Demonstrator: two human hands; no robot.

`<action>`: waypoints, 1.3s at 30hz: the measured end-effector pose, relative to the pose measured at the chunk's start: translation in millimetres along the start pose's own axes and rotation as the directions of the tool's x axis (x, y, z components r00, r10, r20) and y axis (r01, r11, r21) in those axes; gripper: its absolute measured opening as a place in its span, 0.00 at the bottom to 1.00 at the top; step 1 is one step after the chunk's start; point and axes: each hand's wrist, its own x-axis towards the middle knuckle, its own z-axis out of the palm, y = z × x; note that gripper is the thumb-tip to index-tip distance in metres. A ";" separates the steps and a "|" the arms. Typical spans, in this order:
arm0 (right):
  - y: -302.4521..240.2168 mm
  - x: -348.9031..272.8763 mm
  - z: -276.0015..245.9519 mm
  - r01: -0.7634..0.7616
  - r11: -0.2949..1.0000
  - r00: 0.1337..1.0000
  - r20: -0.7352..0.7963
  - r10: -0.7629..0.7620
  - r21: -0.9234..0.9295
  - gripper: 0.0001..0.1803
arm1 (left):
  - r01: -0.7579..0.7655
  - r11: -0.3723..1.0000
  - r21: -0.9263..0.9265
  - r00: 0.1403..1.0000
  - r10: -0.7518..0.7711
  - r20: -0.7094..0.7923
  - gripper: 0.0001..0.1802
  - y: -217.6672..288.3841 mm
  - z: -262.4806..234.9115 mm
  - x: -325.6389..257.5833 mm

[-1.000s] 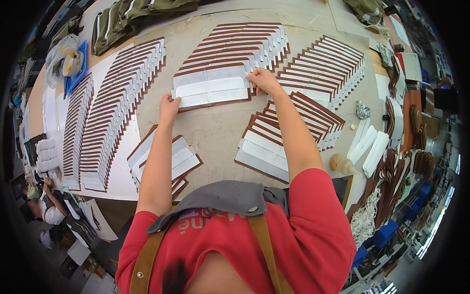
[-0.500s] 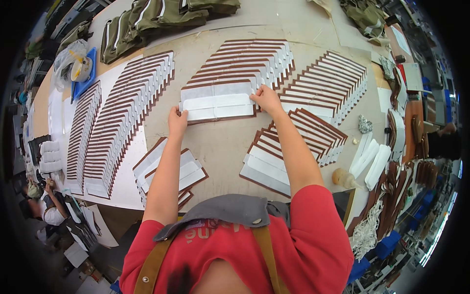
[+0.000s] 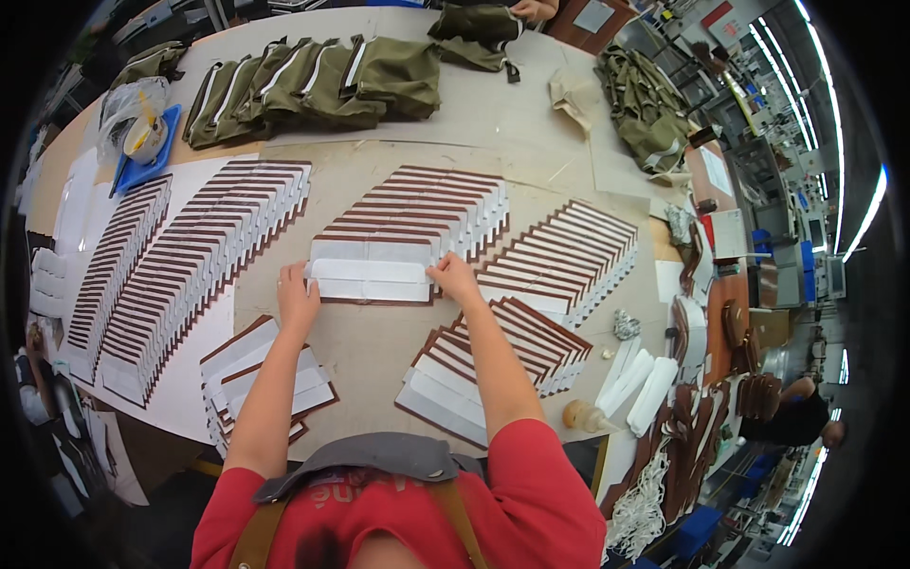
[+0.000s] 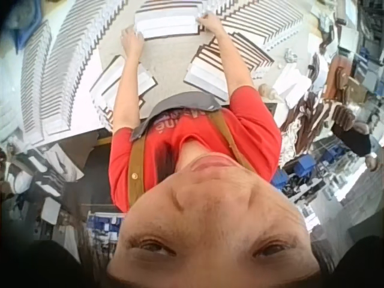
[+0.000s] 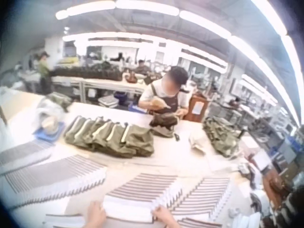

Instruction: The person applies glue to the edges of rectangular paper pieces using a yellow brush and then folds them into a specific shape. They repeat this process for multiple pieces, stacking the finished folded items on the table.

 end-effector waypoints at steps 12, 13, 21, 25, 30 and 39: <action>-25.6 -6.8 -13.9 0.018 0.997 1.000 -0.017 -0.020 -0.073 0.13 | -0.105 0.992 -0.073 0.993 0.101 -0.054 0.19 -31.3 -44.5 -77.2; -28.5 -11.3 -8.6 0.058 0.998 0.998 -0.025 -0.058 0.002 0.13 | -0.085 0.993 -0.076 0.993 0.078 -0.092 0.18 -44.9 -50.6 -89.4; -48.6 -100.7 144.6 -0.023 0.966 0.810 0.572 -0.134 0.258 0.17 | 0.319 0.940 0.119 0.902 -0.263 -0.342 0.17 -141.7 -105.8 -208.3; -64.1 -136.9 192.6 -0.038 0.985 0.847 0.528 -0.057 0.167 0.26 | 0.491 0.859 0.145 0.845 -0.430 -0.319 0.23 -164.5 -101.5 -249.2; -65.7 -156.0 217.5 -0.029 0.997 0.893 0.450 -0.005 0.068 0.35 | 0.561 0.809 0.177 0.816 -0.503 -0.286 0.24 -152.1 -103.6 -249.3; -33.5 -155.2 226.8 0.075 0.996 0.888 0.459 -0.041 -0.055 0.28 | 0.621 0.782 0.052 0.764 -0.589 -0.265 0.20 -155.3 -104.2 -237.6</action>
